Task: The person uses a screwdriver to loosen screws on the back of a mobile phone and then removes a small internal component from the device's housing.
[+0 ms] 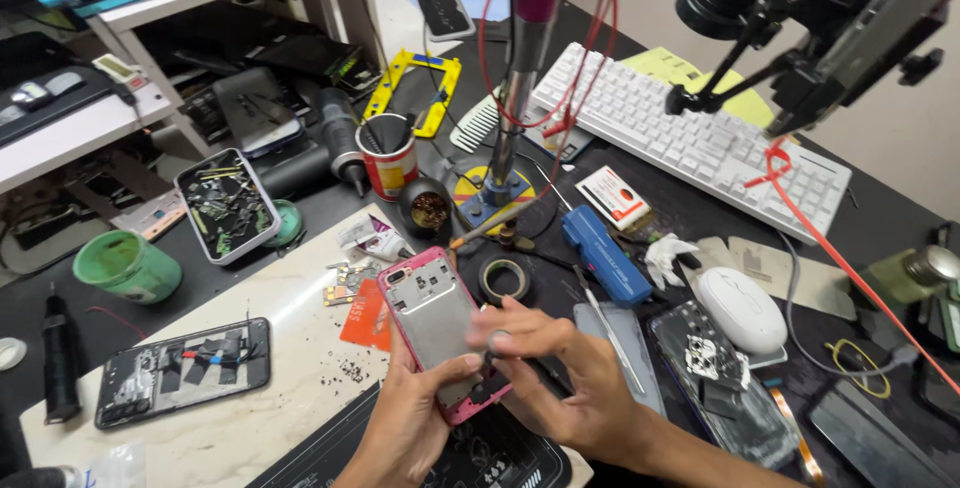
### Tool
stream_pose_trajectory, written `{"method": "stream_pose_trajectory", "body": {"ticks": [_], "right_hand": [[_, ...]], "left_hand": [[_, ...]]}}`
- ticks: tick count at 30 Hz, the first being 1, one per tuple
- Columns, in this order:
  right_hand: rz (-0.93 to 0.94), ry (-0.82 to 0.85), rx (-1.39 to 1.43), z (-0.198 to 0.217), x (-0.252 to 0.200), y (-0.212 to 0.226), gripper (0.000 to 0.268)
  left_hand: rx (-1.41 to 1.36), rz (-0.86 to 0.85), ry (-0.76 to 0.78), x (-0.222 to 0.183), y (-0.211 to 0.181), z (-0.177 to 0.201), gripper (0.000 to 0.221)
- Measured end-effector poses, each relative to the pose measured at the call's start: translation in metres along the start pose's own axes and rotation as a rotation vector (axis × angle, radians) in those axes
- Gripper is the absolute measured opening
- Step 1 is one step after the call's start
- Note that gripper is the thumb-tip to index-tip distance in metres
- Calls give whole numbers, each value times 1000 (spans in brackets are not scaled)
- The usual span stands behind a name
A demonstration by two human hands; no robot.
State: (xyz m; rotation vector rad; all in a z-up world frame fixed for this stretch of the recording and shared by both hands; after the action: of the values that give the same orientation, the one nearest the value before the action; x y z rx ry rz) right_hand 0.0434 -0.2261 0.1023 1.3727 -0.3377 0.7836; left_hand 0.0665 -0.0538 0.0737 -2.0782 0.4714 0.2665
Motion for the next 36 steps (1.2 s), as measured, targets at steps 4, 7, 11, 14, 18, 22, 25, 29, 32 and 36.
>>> {"method": "stream_pose_trajectory", "body": {"ticks": [4,7,11,14,18,22,25,29,32,36], "right_hand": [[41,-44,139,-1,0,-6,40],[-13,-8,122,-1,-4,-5,36],[31,4,134,-2,1,-3,42],[-20,21,133,-2,-2,-7,37],[37,-38,138,-2,-12,-14,42],[21,-26,17,-3,-14,-15,32],[170,-33,20,-5,-6,-12,36],[170,9,-5,-6,-9,-8,35],[86,-79,140,1,-3,-3,29],[-159,-436,215,29,8,1,23]], "left_hand": [[-60,29,3,-1,-3,2,111],[10,5,-6,-1,-7,2,110],[-22,67,-10,-5,-12,0,107],[-13,41,-4,-4,-7,4,105],[-65,-58,74,4,6,9,106],[3,16,-25,9,12,15,120],[-32,-36,13,10,11,11,122],[-32,-13,8,7,10,13,114],[-24,-71,73,6,2,10,101],[29,-105,197,-3,-9,11,78]]}}
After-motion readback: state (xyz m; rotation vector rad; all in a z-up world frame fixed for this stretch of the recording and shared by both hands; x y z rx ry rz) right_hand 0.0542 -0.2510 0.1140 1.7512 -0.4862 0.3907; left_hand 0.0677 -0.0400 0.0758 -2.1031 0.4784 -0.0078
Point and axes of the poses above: each hand's wrist, its own x-axis towards the middle knuckle, its own z-axis out of the back of the hand, y = z × x, the point moved 2 cm from there along x, towards the middle knuckle, and after that the axes turned 10 degrees about x, right-handed, at the moved point
